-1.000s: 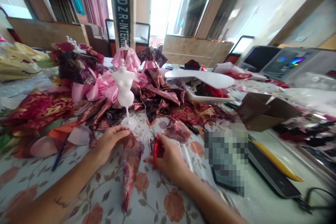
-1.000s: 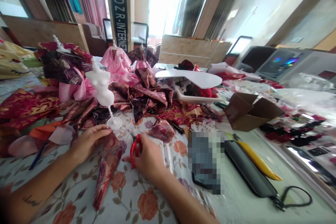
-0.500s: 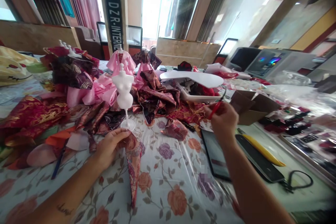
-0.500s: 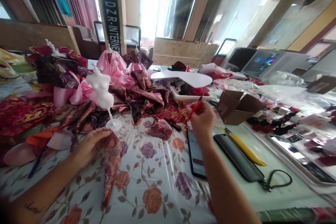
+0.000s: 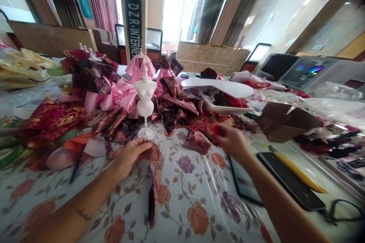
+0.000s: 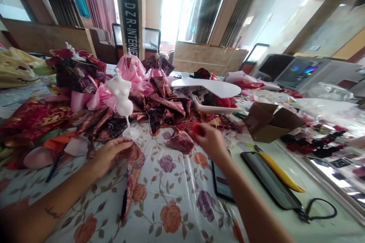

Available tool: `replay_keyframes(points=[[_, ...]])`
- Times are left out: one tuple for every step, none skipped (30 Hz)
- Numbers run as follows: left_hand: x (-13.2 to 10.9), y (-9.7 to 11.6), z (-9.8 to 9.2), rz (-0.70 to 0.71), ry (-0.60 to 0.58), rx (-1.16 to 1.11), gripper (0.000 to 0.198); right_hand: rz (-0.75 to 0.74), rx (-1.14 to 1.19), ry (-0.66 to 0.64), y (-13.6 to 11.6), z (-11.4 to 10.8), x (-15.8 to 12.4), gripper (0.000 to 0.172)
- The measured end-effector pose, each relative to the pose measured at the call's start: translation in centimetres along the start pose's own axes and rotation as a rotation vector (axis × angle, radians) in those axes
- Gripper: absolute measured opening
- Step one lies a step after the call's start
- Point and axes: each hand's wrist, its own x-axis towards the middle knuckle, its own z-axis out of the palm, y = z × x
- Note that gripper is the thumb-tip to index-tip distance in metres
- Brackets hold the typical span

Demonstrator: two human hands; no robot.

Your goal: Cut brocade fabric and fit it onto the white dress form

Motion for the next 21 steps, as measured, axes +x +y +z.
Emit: replay_keyframes(points=[[-0.1, 0.0, 0.1, 0.006, -0.001, 0.012, 0.019, -0.036, -0.002, -0.125, -1.2, 1.6, -1.2, 0.014], [-0.2, 0.1, 0.2, 0.015, 0.002, 0.024, 0.019, -0.101, -0.069, -0.269, -2.3, 3.1, -2.3, 0.013], [-0.2, 0.1, 0.2, 0.028, 0.006, 0.040, 0.020, -0.151, -0.157, -0.349, -3.3, 4.3, -3.2, 0.015], [-0.2, 0.1, 0.2, 0.041, 0.008, 0.057, 0.021, -0.184, -0.248, -0.409, -4.1, 5.3, -3.7, 0.014], [-0.3, 0.1, 0.1, 0.056, 0.014, 0.073, 0.022, -0.217, -0.335, -0.442, -4.8, 5.9, -4.0, 0.013], [-0.3, 0.2, 0.1, 0.070, 0.018, 0.085, 0.023, -0.237, -0.395, -0.452, -5.2, 6.3, -4.1, 0.013], [-0.2, 0.2, 0.0, 0.084, 0.024, 0.091, 0.024, -0.256, -0.436, -0.451, -5.5, 6.4, -4.1, 0.011], [-0.2, 0.2, -0.1, 0.097, 0.032, 0.092, 0.025, -0.278, -0.458, -0.432, -5.8, 6.3, -4.0, 0.010], [-0.2, 0.2, -0.1, 0.109, 0.045, 0.094, 0.027, -0.301, -0.463, -0.402, -6.0, 6.1, -4.0, 0.010], [-0.2, 0.3, -0.2, 0.123, 0.060, 0.102, 0.029, -0.319, -0.460, -0.361, -6.3, 5.9, -4.1, 0.011], [-0.2, 0.3, -0.2, 0.141, 0.078, 0.120, 0.032, -0.336, -0.452, -0.328, -6.8, 5.7, -4.6, 0.013], [-0.2, 0.4, -0.2, 0.164, 0.098, 0.151, 0.034, -0.344, -0.437, -0.309, -7.3, 5.7, -5.3, 0.019], [-0.3, 0.5, -0.1, 0.189, 0.115, 0.190, 0.036, -0.330, -0.413, -0.304, -8.0, 5.9, -6.2, 0.029], [-0.4, 0.5, -0.1, 0.212, 0.129, 0.231, 0.035, -0.330, -0.379, -0.388, -8.8, 6.2, -7.2, 0.037], [-0.5, 0.6, 0.0, 0.229, 0.143, 0.264, 0.033, -0.333, -0.348, -0.468, -9.5, 6.7, -8.2, 0.041], [-0.6, 0.6, 0.0, 0.237, 0.166, 0.280, 0.030, -0.347, -0.324, -0.535, -10.2, 7.2, -9.2, 0.041], [-0.6, 0.6, 0.0, 0.235, 0.196, 0.278, 0.028, -0.340, -0.312, -0.576, -10.7, 7.7, -9.8, 0.037], [-0.6, 0.5, -0.1, 0.226, 0.228, 0.262, 0.025, -0.321, -0.301, -0.611, -11.0, 8.2, -10.2, 0.028], [-0.6, 0.5, -0.2, 0.214, 0.264, 0.238, 0.023, -0.297, -0.266, -0.636, -10.9, 8.5, -10.1, 0.016], [-0.6, 0.4, -0.3, 0.202, 0.299, 0.213, 0.022, -0.257, -0.197, -0.659, -10.6, 8.7, -9.7, 0.007], [-0.5, 0.3, -0.5, 0.191, 0.327, 0.194, 0.021, -0.192, -0.085, -0.687, -10.1, 8.7, -9.1, 0.008]])
